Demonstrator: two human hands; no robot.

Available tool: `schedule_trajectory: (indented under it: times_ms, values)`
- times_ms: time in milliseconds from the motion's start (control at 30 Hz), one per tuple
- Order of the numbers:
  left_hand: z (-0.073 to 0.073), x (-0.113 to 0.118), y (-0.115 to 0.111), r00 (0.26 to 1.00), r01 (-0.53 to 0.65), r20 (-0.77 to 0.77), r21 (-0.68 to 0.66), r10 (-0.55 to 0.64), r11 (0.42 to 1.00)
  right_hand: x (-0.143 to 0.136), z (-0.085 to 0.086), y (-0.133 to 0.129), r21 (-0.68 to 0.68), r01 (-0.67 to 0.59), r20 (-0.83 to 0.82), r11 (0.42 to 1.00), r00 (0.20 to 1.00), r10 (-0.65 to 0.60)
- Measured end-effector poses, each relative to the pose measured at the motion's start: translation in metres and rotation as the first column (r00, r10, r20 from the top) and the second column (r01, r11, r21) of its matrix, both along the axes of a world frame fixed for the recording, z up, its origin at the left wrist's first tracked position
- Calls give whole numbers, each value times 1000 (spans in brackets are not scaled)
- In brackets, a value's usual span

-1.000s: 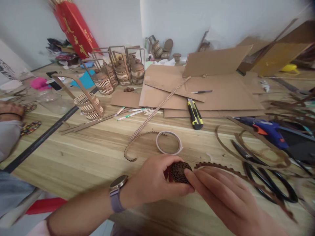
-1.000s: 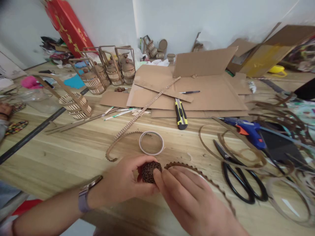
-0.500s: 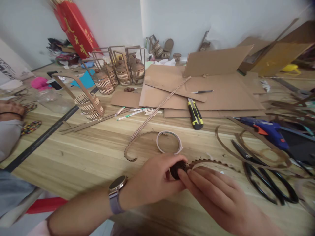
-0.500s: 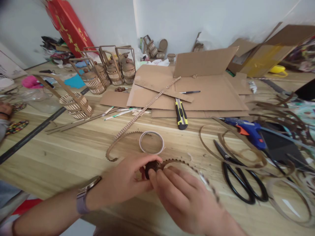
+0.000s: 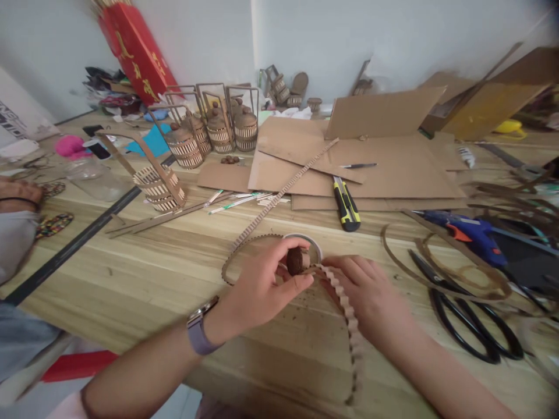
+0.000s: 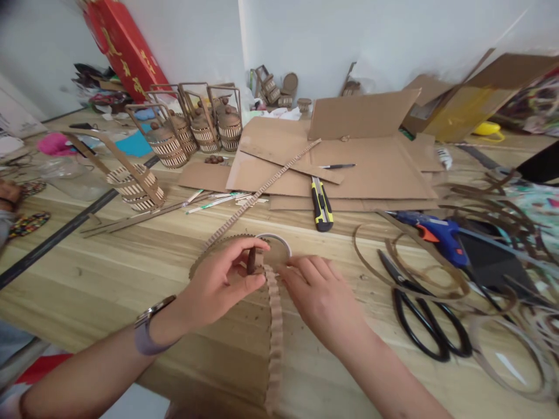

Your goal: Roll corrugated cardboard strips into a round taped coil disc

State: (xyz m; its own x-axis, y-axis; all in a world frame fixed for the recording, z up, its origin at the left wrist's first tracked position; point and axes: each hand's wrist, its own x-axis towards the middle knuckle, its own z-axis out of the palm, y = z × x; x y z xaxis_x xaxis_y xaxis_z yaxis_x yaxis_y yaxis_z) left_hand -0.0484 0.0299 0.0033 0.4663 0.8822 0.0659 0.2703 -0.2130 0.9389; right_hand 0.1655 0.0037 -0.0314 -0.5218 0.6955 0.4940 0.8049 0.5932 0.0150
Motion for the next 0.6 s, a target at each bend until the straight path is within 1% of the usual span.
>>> schedule_trajectory:
  times_ms: [167,233,333,400,500,600]
  values:
    - [-3,-1,-3,992,126,-20,54,-125,991,-9,-16,3,-110,75,-1,991,997,-76]
    - [-2,-2,-3,984,170,-73,71,-165,983,-10,-19,2,-124,81,-16,989,996,-84]
    - [0,-3,-3,959,247,-170,107,-227,963,-5,-16,0,-110,51,-8,993,999,-52]
    - [0,-4,-3,930,309,-244,112,-276,944,-1,-12,-2,-90,44,-9,995,999,-45]
    - [-2,-4,-3,858,422,-350,63,-376,904,4,-6,-5,-53,44,-51,998,998,-47]
    - [-5,-2,-4,808,499,-385,44,-447,865,7,-2,-6,-33,-12,-72,999,997,10]
